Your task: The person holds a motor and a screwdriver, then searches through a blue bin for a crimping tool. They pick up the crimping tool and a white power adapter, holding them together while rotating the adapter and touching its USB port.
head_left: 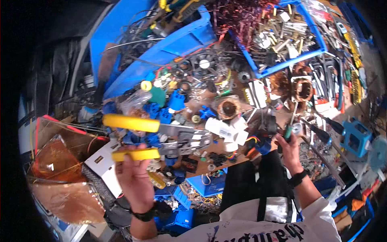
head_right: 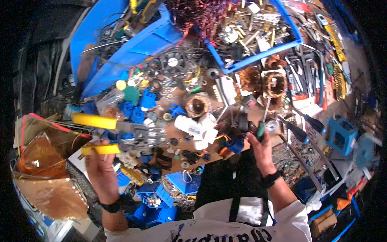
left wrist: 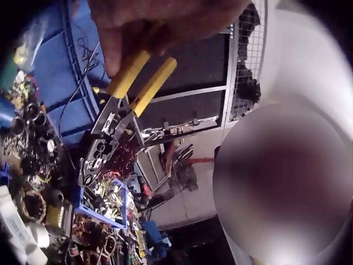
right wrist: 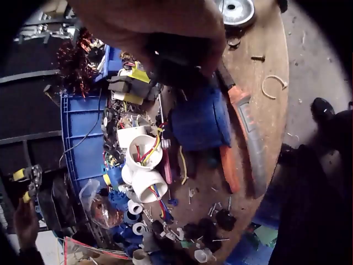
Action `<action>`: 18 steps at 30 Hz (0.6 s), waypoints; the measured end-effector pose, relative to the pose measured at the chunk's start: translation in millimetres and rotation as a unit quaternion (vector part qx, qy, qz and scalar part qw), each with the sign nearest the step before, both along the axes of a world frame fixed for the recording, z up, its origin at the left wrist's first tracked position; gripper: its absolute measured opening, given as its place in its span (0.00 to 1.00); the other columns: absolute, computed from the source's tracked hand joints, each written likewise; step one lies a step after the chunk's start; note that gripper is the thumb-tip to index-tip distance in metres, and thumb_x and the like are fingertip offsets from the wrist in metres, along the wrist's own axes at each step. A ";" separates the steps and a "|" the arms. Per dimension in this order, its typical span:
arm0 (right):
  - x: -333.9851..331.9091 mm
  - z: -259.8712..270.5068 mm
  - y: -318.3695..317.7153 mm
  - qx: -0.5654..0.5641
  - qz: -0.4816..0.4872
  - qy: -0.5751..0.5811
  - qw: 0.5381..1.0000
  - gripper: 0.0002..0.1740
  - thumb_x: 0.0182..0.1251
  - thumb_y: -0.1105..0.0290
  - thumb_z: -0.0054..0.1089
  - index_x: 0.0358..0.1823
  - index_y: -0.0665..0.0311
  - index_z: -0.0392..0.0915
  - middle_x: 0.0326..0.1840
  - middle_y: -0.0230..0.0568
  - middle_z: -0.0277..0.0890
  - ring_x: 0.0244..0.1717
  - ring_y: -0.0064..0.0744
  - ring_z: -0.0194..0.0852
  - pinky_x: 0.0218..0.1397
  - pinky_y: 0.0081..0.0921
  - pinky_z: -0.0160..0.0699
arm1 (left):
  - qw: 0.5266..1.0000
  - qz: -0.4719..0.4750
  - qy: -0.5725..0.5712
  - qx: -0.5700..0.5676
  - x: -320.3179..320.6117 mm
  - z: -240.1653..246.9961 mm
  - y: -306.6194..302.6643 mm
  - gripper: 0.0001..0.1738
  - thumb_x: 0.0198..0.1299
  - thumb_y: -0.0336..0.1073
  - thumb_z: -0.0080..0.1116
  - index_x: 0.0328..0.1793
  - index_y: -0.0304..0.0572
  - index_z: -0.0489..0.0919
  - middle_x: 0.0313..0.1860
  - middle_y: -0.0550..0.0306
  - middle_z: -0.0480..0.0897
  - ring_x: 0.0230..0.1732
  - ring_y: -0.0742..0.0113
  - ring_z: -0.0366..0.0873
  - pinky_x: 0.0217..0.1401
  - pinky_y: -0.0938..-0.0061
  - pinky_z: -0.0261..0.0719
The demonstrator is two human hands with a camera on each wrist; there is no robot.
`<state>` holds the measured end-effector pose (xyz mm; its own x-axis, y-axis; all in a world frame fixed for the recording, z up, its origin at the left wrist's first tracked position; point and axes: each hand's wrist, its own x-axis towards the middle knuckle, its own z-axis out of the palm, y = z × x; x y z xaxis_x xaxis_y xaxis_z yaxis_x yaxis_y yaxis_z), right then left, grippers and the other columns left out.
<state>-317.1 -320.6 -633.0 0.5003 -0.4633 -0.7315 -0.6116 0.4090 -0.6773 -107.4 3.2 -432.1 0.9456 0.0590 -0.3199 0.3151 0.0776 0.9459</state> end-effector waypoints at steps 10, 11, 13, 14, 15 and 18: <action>-8.5 -11.8 -3.5 -0.005 -0.008 -0.030 0.999 0.33 0.60 0.79 0.61 0.66 0.69 0.59 0.57 0.40 0.70 0.57 0.29 0.70 0.61 0.26 0.69 | 0.978 0.043 0.127 -0.162 -33.6 -33.0 -38.0 0.10 0.68 0.32 0.49 0.53 0.41 0.73 0.53 0.51 0.78 0.62 0.49 0.73 0.66 0.49 0.71; -7.1 -9.7 -1.8 -0.007 -0.010 -0.028 1.000 0.33 0.60 0.79 0.61 0.66 0.69 0.59 0.57 0.40 0.70 0.57 0.29 0.70 0.61 0.26 0.69 | 0.973 0.048 0.135 -0.179 -38.2 -35.1 -41.7 0.10 0.68 0.32 0.49 0.53 0.41 0.74 0.54 0.51 0.78 0.62 0.49 0.73 0.67 0.49 0.70; -4.1 -4.2 4.4 0.023 -0.058 -0.094 0.994 0.33 0.59 0.83 0.59 0.67 0.70 0.59 0.57 0.41 0.71 0.57 0.30 0.70 0.62 0.27 0.70 | 0.970 0.046 0.146 -0.188 -46.7 -39.4 -45.8 0.09 0.68 0.31 0.48 0.53 0.40 0.74 0.55 0.51 0.76 0.64 0.49 0.70 0.69 0.49 0.68; -5.3 -4.0 4.9 0.034 -0.061 -0.095 0.993 0.36 0.58 0.84 0.58 0.69 0.70 0.56 0.60 0.42 0.69 0.59 0.32 0.69 0.63 0.28 0.69 | 0.966 0.049 0.149 -0.205 -50.3 -41.6 -48.9 0.10 0.68 0.30 0.48 0.53 0.40 0.74 0.56 0.51 0.76 0.65 0.49 0.70 0.69 0.50 0.68; -5.9 -4.6 6.0 0.031 -0.062 -0.094 0.993 0.36 0.58 0.84 0.58 0.69 0.70 0.56 0.60 0.42 0.69 0.59 0.32 0.69 0.63 0.28 0.69 | 0.962 0.050 0.150 -0.223 -53.5 -43.9 -52.5 0.10 0.68 0.30 0.48 0.53 0.40 0.74 0.56 0.51 0.76 0.65 0.49 0.69 0.70 0.50 0.67; -4.4 1.2 7.4 0.042 -0.054 -0.115 0.991 0.39 0.57 0.84 0.59 0.71 0.68 0.54 0.64 0.43 0.66 0.62 0.33 0.67 0.65 0.28 0.68 | 0.950 0.075 0.168 -0.250 -64.6 -47.9 -63.8 0.12 0.67 0.29 0.49 0.55 0.40 0.74 0.55 0.52 0.76 0.65 0.49 0.69 0.71 0.51 0.66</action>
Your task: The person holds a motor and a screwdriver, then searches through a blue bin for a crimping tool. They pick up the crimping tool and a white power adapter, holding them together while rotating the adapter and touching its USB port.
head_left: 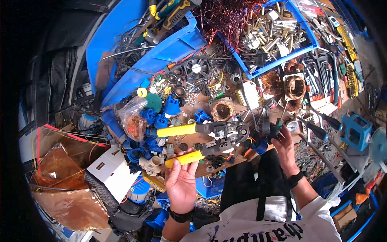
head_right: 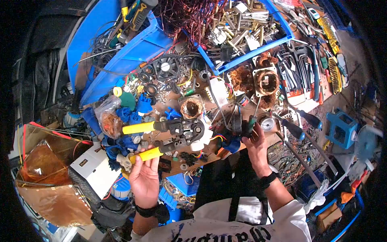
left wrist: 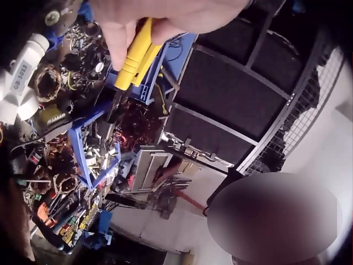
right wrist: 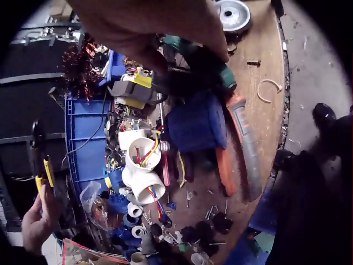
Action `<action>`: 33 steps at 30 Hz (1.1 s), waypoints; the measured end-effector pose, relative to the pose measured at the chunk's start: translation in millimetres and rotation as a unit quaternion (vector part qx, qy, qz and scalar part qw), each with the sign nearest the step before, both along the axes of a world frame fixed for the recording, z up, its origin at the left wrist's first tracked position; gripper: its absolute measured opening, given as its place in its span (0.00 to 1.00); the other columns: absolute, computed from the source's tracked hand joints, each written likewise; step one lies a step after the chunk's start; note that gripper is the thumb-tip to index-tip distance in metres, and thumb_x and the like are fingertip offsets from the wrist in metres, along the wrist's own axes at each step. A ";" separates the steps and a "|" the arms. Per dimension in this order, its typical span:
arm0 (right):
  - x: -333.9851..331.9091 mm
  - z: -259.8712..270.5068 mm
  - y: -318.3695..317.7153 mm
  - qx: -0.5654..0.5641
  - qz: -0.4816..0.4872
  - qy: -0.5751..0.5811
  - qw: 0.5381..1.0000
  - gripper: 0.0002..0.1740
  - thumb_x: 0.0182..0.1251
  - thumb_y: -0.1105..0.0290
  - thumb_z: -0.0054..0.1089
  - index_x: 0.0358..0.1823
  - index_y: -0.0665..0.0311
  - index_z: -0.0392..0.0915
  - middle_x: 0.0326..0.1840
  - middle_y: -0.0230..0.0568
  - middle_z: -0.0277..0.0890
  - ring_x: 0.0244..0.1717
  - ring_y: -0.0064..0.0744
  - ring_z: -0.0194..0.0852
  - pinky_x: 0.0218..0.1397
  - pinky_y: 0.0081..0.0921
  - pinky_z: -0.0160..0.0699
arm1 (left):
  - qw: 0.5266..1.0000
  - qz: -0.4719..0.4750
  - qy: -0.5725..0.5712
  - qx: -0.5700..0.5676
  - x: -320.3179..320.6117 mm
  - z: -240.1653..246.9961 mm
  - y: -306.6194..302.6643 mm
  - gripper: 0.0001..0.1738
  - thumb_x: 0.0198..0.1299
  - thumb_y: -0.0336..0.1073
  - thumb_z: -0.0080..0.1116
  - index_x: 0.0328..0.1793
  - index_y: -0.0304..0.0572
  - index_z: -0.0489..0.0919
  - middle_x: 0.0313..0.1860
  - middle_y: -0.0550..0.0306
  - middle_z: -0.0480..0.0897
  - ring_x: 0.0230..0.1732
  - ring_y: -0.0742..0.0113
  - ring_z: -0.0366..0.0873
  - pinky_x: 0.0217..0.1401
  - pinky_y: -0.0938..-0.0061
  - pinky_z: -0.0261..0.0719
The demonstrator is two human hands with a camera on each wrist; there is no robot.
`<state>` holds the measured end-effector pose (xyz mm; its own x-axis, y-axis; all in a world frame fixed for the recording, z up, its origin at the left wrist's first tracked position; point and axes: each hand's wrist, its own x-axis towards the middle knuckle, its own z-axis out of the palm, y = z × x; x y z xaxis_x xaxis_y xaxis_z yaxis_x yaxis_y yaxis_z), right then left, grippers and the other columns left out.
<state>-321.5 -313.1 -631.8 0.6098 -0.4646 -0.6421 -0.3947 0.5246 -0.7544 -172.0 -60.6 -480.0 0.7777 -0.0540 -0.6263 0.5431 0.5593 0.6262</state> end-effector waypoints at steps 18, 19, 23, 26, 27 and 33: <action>27.3 100.5 43.5 0.164 0.088 -0.253 0.949 0.53 0.61 0.57 0.66 0.77 0.60 0.37 0.78 0.45 0.43 0.78 0.42 0.40 0.76 0.43 0.44 | 0.961 -0.014 0.144 -0.238 -75.6 -10.2 -93.8 0.17 0.68 0.28 0.46 0.62 0.34 0.69 0.63 0.43 0.72 0.67 0.51 0.67 0.71 0.59 0.68; 27.3 101.4 44.0 0.199 0.061 -0.268 0.941 0.51 0.62 0.60 0.64 0.77 0.61 0.37 0.78 0.47 0.44 0.77 0.43 0.43 0.76 0.43 0.45 | 0.961 -0.050 0.136 -0.234 -81.6 -7.9 -97.6 0.16 0.68 0.28 0.47 0.61 0.36 0.69 0.62 0.43 0.73 0.66 0.53 0.69 0.69 0.61 0.70; 48.4 120.8 25.6 0.244 0.039 -0.222 0.943 0.42 0.67 0.74 0.54 0.76 0.63 0.39 0.75 0.49 0.49 0.72 0.44 0.55 0.74 0.43 0.54 | 0.966 -0.078 0.151 -0.193 -100.4 -4.0 -105.4 0.14 0.65 0.25 0.51 0.57 0.37 0.69 0.59 0.47 0.73 0.61 0.58 0.73 0.67 0.64 0.72; 42.3 115.8 20.6 0.286 0.028 -0.239 0.928 0.38 0.62 0.79 0.46 0.75 0.65 0.45 0.73 0.47 0.53 0.72 0.44 0.57 0.73 0.43 0.57 | 0.973 -0.211 0.076 -0.047 -92.2 6.0 -101.8 0.13 0.62 0.21 0.52 0.53 0.37 0.69 0.56 0.50 0.74 0.59 0.59 0.74 0.66 0.64 0.72; 37.4 112.0 20.5 0.261 0.034 -0.239 0.935 0.38 0.60 0.76 0.46 0.74 0.64 0.47 0.74 0.46 0.53 0.72 0.43 0.56 0.74 0.43 0.55 | 0.964 -0.261 0.050 0.019 -94.4 0.2 -87.8 0.12 0.60 0.22 0.55 0.50 0.36 0.69 0.55 0.50 0.73 0.56 0.61 0.74 0.60 0.69 0.74; 12.1 121.8 22.4 0.373 0.088 -0.148 0.912 0.41 0.53 0.83 0.46 0.73 0.62 0.52 0.75 0.43 0.52 0.75 0.39 0.52 0.71 0.33 0.56 | 0.848 -0.397 -0.152 0.318 -73.2 -15.1 -75.8 0.23 0.58 0.31 0.63 0.56 0.34 0.67 0.48 0.53 0.76 0.42 0.67 0.77 0.46 0.74 0.75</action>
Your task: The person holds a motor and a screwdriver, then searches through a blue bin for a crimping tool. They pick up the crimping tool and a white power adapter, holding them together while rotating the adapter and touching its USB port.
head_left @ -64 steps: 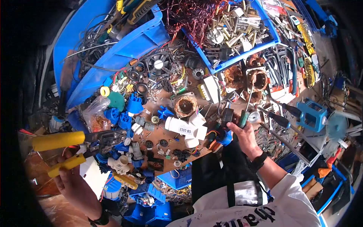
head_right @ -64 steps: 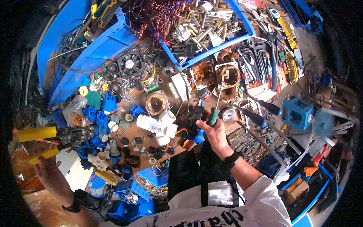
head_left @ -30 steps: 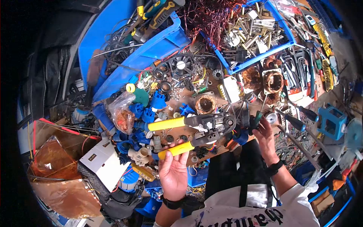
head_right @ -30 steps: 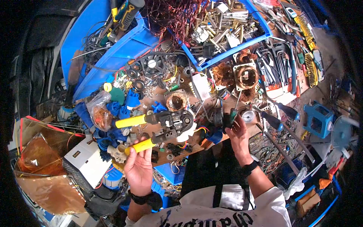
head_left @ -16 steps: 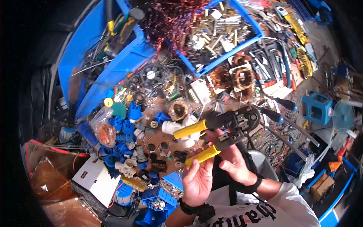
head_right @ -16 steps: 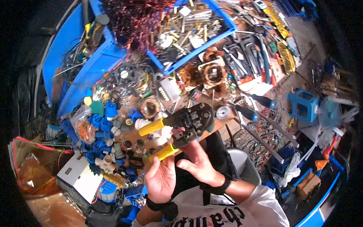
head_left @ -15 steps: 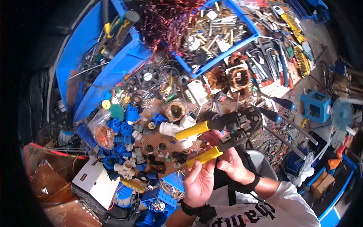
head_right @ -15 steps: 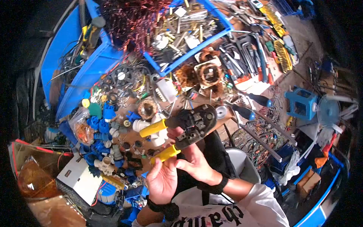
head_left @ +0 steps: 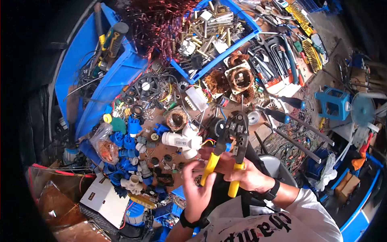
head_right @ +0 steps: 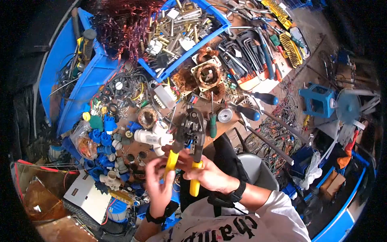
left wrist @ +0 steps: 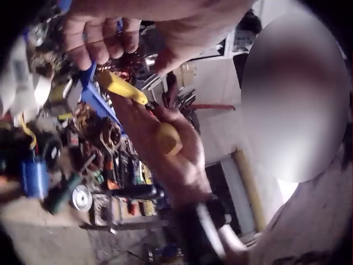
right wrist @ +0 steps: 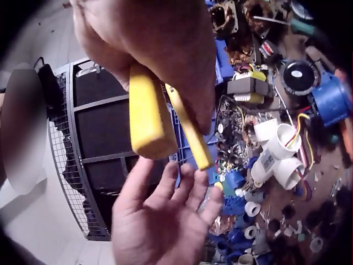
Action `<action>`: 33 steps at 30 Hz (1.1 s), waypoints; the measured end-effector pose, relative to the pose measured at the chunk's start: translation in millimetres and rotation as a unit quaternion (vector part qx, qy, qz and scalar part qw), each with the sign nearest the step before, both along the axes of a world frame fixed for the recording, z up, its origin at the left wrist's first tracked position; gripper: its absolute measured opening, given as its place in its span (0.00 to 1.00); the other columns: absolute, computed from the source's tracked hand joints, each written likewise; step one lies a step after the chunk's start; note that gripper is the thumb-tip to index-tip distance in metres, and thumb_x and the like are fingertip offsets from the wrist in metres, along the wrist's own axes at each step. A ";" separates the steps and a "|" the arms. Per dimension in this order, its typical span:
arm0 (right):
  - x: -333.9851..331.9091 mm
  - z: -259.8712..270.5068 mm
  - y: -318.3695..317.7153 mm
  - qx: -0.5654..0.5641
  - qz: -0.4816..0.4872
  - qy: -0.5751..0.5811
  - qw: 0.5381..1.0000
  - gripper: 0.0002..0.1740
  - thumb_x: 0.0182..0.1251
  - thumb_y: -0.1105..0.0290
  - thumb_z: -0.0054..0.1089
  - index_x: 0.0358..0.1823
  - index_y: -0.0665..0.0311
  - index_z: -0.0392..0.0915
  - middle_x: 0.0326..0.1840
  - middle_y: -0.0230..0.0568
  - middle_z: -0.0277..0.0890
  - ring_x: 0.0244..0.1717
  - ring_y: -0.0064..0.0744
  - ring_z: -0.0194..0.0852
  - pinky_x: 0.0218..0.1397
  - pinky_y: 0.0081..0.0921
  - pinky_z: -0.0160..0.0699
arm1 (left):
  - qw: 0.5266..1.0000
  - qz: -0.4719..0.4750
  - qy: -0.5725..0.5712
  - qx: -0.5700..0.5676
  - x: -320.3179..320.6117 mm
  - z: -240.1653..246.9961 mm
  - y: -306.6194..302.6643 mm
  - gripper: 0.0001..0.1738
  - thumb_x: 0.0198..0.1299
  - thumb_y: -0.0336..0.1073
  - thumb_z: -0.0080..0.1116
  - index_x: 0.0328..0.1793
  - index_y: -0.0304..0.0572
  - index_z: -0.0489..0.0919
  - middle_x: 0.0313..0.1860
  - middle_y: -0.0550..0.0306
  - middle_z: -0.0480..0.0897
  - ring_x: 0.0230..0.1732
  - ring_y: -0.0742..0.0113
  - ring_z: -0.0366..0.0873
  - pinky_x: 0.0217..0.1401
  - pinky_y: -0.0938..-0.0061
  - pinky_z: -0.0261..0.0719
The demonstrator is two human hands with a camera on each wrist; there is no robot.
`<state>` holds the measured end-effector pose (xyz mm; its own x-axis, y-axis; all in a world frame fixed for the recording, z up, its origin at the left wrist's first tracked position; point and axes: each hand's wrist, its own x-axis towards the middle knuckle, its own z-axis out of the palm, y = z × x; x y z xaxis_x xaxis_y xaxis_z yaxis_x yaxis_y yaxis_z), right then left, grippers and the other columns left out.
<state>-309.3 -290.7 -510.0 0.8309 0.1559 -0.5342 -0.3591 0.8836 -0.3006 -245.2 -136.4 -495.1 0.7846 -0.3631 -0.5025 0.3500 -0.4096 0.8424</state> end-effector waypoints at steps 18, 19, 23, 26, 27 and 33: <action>2.7 22.1 20.5 -0.004 0.023 0.131 0.991 0.17 0.75 0.56 0.47 0.28 0.56 0.60 0.15 0.22 0.48 0.12 0.15 0.43 0.13 0.17 0.43 | 0.999 0.004 0.049 -0.021 -14.1 -18.4 9.4 0.08 0.70 0.37 0.49 0.47 0.41 0.70 0.20 0.73 0.65 0.17 0.87 0.57 0.17 0.87 0.54; 3.8 22.8 20.7 -0.004 0.024 0.131 0.991 0.17 0.75 0.56 0.47 0.28 0.56 0.60 0.15 0.22 0.48 0.12 0.15 0.43 0.13 0.17 0.43 | 0.995 0.016 0.095 -0.034 -12.7 -13.0 9.0 0.09 0.70 0.38 0.49 0.48 0.41 0.70 0.20 0.72 0.65 0.17 0.86 0.58 0.17 0.87 0.55; 13.7 30.8 17.5 -0.013 0.067 0.146 0.987 0.18 0.75 0.57 0.46 0.27 0.55 0.59 0.14 0.21 0.47 0.12 0.14 0.42 0.13 0.16 0.41 | 0.985 0.049 0.148 -0.067 -7.5 -1.6 5.7 0.09 0.71 0.38 0.49 0.50 0.41 0.71 0.20 0.72 0.66 0.16 0.85 0.59 0.17 0.86 0.56; 18.6 34.1 17.1 -0.023 0.090 0.151 0.984 0.18 0.75 0.57 0.47 0.27 0.55 0.59 0.14 0.21 0.48 0.12 0.14 0.42 0.13 0.16 0.41 | 0.985 0.057 0.147 -0.076 -8.6 -3.3 8.3 0.10 0.71 0.38 0.48 0.50 0.40 0.71 0.20 0.72 0.66 0.16 0.85 0.59 0.16 0.86 0.57; 19.5 34.0 16.8 -0.023 0.095 0.157 0.983 0.18 0.75 0.57 0.47 0.26 0.55 0.59 0.14 0.21 0.48 0.12 0.14 0.43 0.13 0.16 0.40 | 0.985 0.058 0.146 -0.075 -7.9 -2.7 8.1 0.10 0.71 0.38 0.48 0.50 0.40 0.71 0.20 0.72 0.66 0.16 0.85 0.59 0.16 0.86 0.57; 16.0 27.4 13.1 0.006 0.064 0.140 0.988 0.12 0.73 0.61 0.52 0.32 0.57 0.65 0.16 0.22 0.57 0.12 0.13 0.48 0.12 0.15 0.43 | 0.960 0.091 0.238 -0.115 -5.8 -1.9 8.9 0.11 0.71 0.41 0.48 0.46 0.40 0.71 0.20 0.71 0.66 0.18 0.85 0.61 0.18 0.86 0.57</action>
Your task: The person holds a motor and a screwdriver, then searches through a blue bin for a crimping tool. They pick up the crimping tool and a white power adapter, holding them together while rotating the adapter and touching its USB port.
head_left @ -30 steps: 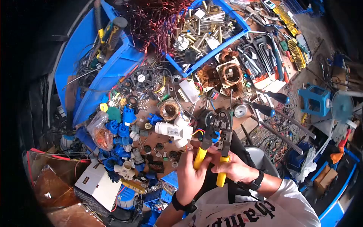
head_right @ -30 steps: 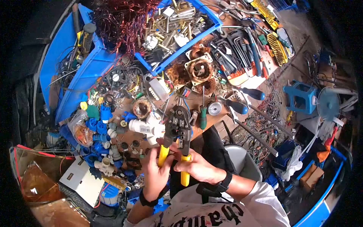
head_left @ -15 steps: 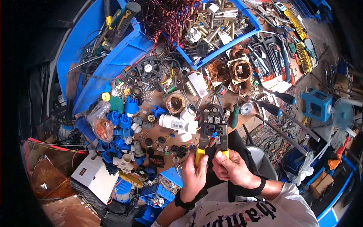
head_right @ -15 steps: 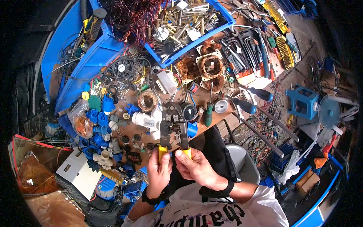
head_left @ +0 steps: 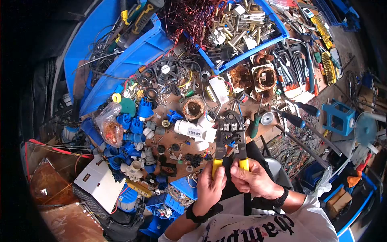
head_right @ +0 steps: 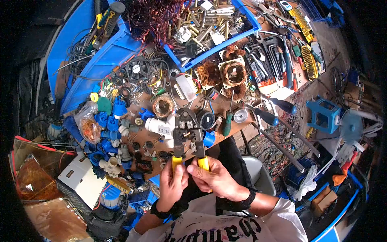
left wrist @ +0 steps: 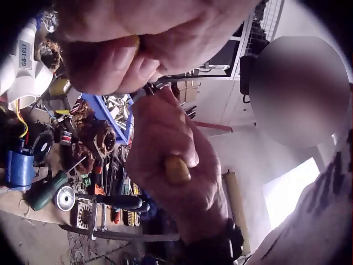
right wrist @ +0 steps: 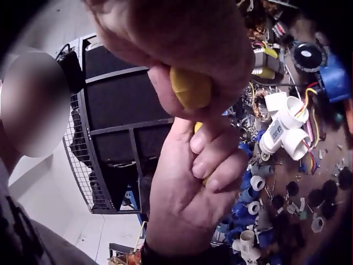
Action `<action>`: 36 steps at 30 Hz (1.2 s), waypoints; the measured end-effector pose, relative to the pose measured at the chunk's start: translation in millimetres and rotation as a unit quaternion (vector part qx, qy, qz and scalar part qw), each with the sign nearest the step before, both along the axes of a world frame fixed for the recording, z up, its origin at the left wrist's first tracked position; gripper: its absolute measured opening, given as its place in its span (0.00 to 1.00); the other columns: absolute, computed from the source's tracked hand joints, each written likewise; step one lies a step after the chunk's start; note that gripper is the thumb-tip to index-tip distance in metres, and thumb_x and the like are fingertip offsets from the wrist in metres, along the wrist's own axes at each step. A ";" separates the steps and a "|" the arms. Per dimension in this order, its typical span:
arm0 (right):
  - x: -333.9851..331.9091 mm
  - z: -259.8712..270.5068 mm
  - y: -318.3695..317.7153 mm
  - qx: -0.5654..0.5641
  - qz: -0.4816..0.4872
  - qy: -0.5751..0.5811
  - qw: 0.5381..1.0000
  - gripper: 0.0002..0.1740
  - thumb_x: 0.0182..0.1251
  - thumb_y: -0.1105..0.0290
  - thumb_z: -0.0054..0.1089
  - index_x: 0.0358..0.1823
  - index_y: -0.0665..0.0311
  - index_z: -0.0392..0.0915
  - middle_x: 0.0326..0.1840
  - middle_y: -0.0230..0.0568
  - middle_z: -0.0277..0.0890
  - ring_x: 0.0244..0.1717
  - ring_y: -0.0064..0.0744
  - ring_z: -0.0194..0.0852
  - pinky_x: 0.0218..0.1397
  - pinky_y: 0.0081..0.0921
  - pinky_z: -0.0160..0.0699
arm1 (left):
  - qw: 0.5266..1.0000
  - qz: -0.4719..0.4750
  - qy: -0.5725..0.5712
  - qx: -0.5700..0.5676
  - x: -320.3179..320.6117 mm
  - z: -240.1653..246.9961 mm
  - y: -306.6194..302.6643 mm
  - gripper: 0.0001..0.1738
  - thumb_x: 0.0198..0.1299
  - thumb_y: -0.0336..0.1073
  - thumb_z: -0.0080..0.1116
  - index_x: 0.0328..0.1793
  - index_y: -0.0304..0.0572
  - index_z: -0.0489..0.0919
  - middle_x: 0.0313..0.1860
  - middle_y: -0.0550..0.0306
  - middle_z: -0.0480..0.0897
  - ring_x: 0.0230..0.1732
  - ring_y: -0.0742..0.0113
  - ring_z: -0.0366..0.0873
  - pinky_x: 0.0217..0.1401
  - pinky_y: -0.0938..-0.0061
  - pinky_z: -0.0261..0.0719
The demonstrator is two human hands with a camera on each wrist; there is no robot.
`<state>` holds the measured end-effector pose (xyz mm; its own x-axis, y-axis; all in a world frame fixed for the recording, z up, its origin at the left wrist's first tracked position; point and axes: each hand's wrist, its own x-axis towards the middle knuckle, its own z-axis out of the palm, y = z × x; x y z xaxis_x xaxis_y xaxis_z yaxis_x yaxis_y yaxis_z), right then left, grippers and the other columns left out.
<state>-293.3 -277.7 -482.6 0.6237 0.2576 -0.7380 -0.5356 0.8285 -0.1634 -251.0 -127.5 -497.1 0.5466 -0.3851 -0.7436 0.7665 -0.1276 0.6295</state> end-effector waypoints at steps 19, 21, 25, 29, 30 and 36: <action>8.0 -15.3 -13.4 0.181 -0.067 -0.114 0.975 0.45 0.60 0.82 0.45 0.78 0.44 0.41 0.72 0.61 0.55 0.70 0.55 0.59 0.72 0.45 0.57 | 0.932 0.118 -0.330 0.097 -16.8 -12.4 -15.1 0.43 0.66 0.68 0.32 0.68 0.33 0.55 0.67 0.44 0.58 0.69 0.55 0.55 0.72 0.60 0.50; 5.4 -17.2 -12.9 0.192 -0.082 -0.117 0.971 0.46 0.57 0.84 0.43 0.76 0.40 0.46 0.72 0.63 0.53 0.71 0.58 0.57 0.72 0.49 0.56 | 0.923 0.132 -0.351 0.087 -13.4 -14.6 -10.6 0.42 0.66 0.67 0.34 0.68 0.34 0.56 0.68 0.44 0.58 0.70 0.55 0.55 0.72 0.59 0.50; 3.0 -18.6 -12.2 0.189 -0.058 -0.112 0.974 0.43 0.55 0.78 0.49 0.75 0.54 0.48 0.73 0.67 0.49 0.73 0.64 0.50 0.72 0.56 0.52 | 0.925 0.158 -0.336 0.078 -5.5 -18.1 -0.8 0.39 0.67 0.66 0.35 0.66 0.36 0.58 0.67 0.45 0.59 0.70 0.55 0.55 0.72 0.58 0.51; 10.2 -14.0 -13.6 0.191 -0.033 -0.115 0.974 0.44 0.52 0.75 0.52 0.74 0.63 0.49 0.73 0.65 0.49 0.73 0.62 0.50 0.72 0.56 0.52 | 0.931 0.158 -0.319 0.082 1.2 -21.2 6.3 0.37 0.69 0.64 0.32 0.65 0.36 0.59 0.64 0.46 0.62 0.68 0.56 0.59 0.72 0.57 0.55; 12.3 -11.6 -15.4 0.191 -0.033 -0.115 0.974 0.44 0.52 0.75 0.52 0.74 0.63 0.49 0.73 0.65 0.49 0.73 0.62 0.50 0.72 0.56 0.52 | 0.929 0.160 -0.324 0.082 1.5 -22.1 7.1 0.37 0.69 0.64 0.31 0.64 0.36 0.60 0.63 0.46 0.63 0.67 0.56 0.60 0.71 0.56 0.57; 14.6 -8.3 -17.4 0.239 -0.023 -0.100 0.966 0.47 0.49 0.75 0.53 0.75 0.65 0.47 0.72 0.64 0.53 0.73 0.61 0.52 0.72 0.55 0.52 | 0.940 0.180 -0.286 0.052 0.2 -24.4 11.6 0.36 0.69 0.64 0.33 0.61 0.35 0.63 0.62 0.46 0.63 0.65 0.56 0.62 0.69 0.55 0.61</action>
